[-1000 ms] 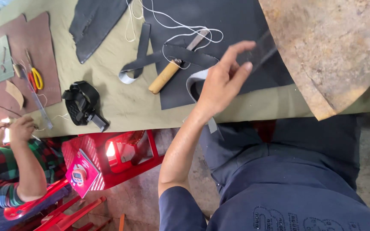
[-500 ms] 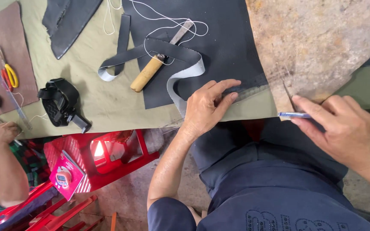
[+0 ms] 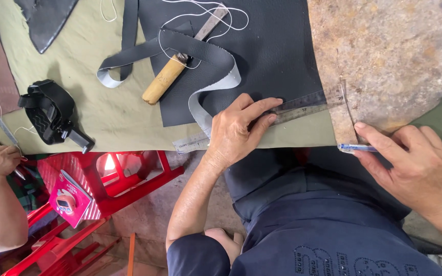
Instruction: Cutting leather with scissors and marking measurements using a ruler and pen
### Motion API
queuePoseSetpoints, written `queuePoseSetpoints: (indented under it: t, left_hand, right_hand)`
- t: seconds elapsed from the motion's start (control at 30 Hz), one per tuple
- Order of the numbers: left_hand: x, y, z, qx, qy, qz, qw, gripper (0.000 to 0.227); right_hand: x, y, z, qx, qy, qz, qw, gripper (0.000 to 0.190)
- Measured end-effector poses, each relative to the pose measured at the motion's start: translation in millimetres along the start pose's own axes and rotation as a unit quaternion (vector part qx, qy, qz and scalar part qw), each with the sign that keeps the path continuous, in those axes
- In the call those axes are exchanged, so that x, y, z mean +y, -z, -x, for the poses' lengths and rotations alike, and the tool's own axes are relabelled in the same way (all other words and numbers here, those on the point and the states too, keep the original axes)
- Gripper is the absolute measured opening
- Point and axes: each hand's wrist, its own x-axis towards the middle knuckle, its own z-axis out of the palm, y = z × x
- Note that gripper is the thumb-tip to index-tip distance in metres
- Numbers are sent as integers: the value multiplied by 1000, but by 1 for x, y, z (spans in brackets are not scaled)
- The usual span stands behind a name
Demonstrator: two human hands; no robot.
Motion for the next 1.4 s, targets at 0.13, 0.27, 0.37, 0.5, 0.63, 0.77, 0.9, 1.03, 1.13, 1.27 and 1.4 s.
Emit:
queuePoseSetpoints:
  t: [0.13, 0.27, 0.37, 0.5, 0.63, 0.77, 0.9, 1.03, 1.13, 1.27, 1.4]
  left_hand:
    - [-2, -2, -1, 12, -12, -9, 1000, 25]
    - [-2, -4, -1, -3, -3, -27, 1000, 26]
    - [-3, -7, 0, 5, -9, -39, 999, 26]
    - [-4, -10, 1, 29, -28, -58, 998, 25]
    - [-6, -15, 3, 30, -23, -61, 997, 25]
    - [-6, -17, 4, 37, -31, -65, 997, 25]
    - [-9, -20, 5, 42, -32, -65, 996, 25]
    - [-8, -20, 4, 48, -34, -66, 996, 24]
    - [-8, -20, 4, 41, -36, -64, 996, 25]
    - [-10, -22, 4, 50, -38, -67, 996, 23]
    - [-11, -24, 5, 68, -48, -80, 993, 20]
  right_hand:
    - [1, -5, 2, -1, 5, -21, 1000, 38]
    - [2, -10, 8, -15, -16, -52, 998, 40]
    - [1, -8, 7, -14, -14, -57, 998, 39]
    - [-1, -3, 2, -8, -7, -68, 998, 36]
    - [1, -14, 10, 3, -12, -117, 993, 40]
    - [1, -15, 12, 3, -14, -128, 992, 39]
    - [1, -14, 13, -4, -16, -121, 992, 39]
    - [3, -17, 15, -1, -13, -137, 990, 39]
    - [3, -16, 15, -8, -15, -144, 989, 39]
    - [3, -15, 16, -24, -18, -151, 988, 37]
    - [6, -21, 23, -31, -30, -206, 978, 42]
